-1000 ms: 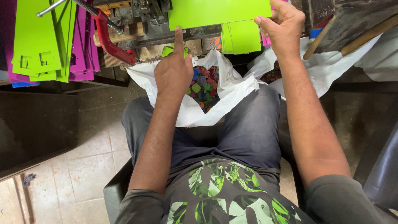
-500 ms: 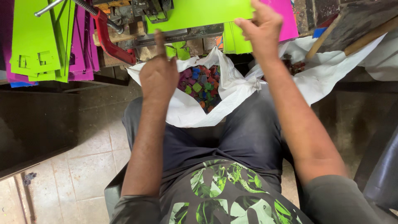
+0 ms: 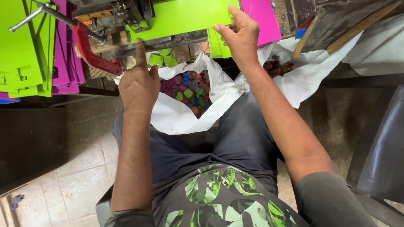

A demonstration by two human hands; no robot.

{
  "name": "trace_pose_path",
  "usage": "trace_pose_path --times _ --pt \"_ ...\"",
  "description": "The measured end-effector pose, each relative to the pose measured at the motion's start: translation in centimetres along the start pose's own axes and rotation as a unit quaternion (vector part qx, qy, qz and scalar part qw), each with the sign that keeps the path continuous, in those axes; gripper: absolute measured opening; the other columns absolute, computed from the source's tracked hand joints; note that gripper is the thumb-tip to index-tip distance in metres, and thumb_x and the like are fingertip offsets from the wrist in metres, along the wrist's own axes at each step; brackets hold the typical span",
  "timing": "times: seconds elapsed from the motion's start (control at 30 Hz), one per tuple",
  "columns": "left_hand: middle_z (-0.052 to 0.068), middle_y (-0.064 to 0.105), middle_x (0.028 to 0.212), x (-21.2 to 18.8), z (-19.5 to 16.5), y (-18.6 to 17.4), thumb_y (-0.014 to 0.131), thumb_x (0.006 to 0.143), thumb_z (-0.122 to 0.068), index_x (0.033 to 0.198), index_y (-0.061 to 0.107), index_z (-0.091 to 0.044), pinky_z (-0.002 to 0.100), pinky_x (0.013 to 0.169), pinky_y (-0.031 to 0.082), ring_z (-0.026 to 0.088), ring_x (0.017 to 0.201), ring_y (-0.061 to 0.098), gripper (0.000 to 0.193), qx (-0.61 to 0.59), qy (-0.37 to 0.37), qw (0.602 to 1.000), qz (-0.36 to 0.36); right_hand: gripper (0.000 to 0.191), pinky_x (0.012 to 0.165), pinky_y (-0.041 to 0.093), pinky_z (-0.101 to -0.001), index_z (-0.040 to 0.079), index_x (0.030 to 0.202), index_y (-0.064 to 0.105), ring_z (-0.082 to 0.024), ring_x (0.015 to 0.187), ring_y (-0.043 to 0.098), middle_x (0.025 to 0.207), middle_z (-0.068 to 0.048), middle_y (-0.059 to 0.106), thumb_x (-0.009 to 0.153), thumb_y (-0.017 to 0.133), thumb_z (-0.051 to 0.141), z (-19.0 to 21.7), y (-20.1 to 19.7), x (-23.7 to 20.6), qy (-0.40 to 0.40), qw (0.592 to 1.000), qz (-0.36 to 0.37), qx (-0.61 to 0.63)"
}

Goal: The person repeatedly places green and pink plastic sheets into a manual hole-punching machine, presses the lever to punch a hole, and removes the punched sheet. The process is repeated continuously with both colors.

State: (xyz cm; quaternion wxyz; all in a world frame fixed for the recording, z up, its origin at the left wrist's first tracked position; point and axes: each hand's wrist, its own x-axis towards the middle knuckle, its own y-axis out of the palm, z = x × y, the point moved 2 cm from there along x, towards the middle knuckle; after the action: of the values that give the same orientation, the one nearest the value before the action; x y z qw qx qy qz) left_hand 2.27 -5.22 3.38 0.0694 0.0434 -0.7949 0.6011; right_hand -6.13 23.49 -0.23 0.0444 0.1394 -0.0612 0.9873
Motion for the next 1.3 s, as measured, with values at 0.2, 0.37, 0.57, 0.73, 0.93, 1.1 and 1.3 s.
trace_pose_path --times 0.2,0.37,0.57,0.73,0.93,1.1,1.3 --pt "0.018 0.070 0.069 0.1 -0.1 0.1 0.073 0.097 -0.021 0.159 0.034 0.002 0.047 0.053 0.054 0.036 0.059 0.069 0.077 0.009 0.009 1.000 -0.014 0.053 0.055 0.053 -0.0195 -0.006 0.143 0.057 -0.005 0.069 0.066 0.093 -0.005 0.076 0.096 0.080 0.003 -0.3 -0.1 0.1 0.008 1.000 -0.004 -0.013" --pt "0.018 0.070 0.069 0.0 -0.1 0.1 0.072 0.097 -0.021 0.159 0.034 0.003 0.045 0.052 0.054 0.034 0.058 0.070 0.076 0.013 0.001 1.000 0.001 0.053 0.056 0.055 -0.0199 -0.006 0.144 0.055 -0.006 0.071 0.068 0.093 -0.006 0.076 0.098 0.080 0.004 -0.5 -0.2 0.0 -0.018 1.000 0.001 -0.024" --pt "0.018 0.070 0.069 0.2 -0.1 0.0 0.072 0.098 -0.022 0.158 0.034 0.003 0.045 0.052 0.055 0.033 0.058 0.070 0.075 0.019 -0.002 1.000 0.005 0.054 0.056 0.055 -0.0196 -0.007 0.144 0.055 -0.007 0.072 0.068 0.094 -0.006 0.076 0.097 0.080 0.004 -0.7 -0.2 0.0 -0.007 1.000 -0.003 -0.019" --pt "0.019 0.070 0.070 0.1 -0.3 -0.2 0.073 0.097 -0.024 0.160 0.035 -0.001 0.048 0.054 0.054 0.038 0.060 0.069 0.077 0.022 -0.002 1.000 -0.004 0.056 0.054 0.053 -0.0198 -0.007 0.143 0.055 -0.007 0.070 0.066 0.096 -0.006 0.076 0.094 0.079 0.003 -1.1 0.1 0.1 0.011 1.000 -0.017 0.008" --pt "0.021 0.070 0.075 -0.2 -0.6 -0.5 0.075 0.098 -0.026 0.161 0.038 -0.005 0.051 0.057 0.053 0.041 0.063 0.069 0.076 0.005 -0.006 1.000 0.000 0.054 0.054 0.053 -0.0199 -0.005 0.142 0.057 -0.006 0.069 0.066 0.093 -0.005 0.076 0.093 0.081 0.004 -1.2 -0.1 0.0 0.012 1.000 -0.020 0.005" --pt "0.021 0.070 0.077 -0.4 -0.5 -0.5 0.075 0.099 -0.025 0.161 0.040 -0.004 0.052 0.059 0.054 0.041 0.064 0.068 0.074 -0.003 -0.003 1.000 -0.007 0.052 0.054 0.054 -0.0193 -0.003 0.139 0.059 -0.005 0.069 0.066 0.092 -0.004 0.075 0.093 0.081 0.004 -1.0 -0.1 0.0 0.010 1.000 -0.018 -0.004" --pt "0.023 0.070 0.072 -0.1 -0.2 -0.1 0.075 0.093 -0.022 0.159 0.038 -0.001 0.051 0.053 0.053 0.042 0.060 0.068 0.079 0.018 0.005 1.000 -0.024 0.040 0.059 0.054 -0.0218 -0.002 0.134 0.065 -0.008 0.076 0.069 0.101 -0.005 0.077 0.096 0.079 0.000 -0.6 0.2 0.1 -0.010 0.999 0.004 0.049"
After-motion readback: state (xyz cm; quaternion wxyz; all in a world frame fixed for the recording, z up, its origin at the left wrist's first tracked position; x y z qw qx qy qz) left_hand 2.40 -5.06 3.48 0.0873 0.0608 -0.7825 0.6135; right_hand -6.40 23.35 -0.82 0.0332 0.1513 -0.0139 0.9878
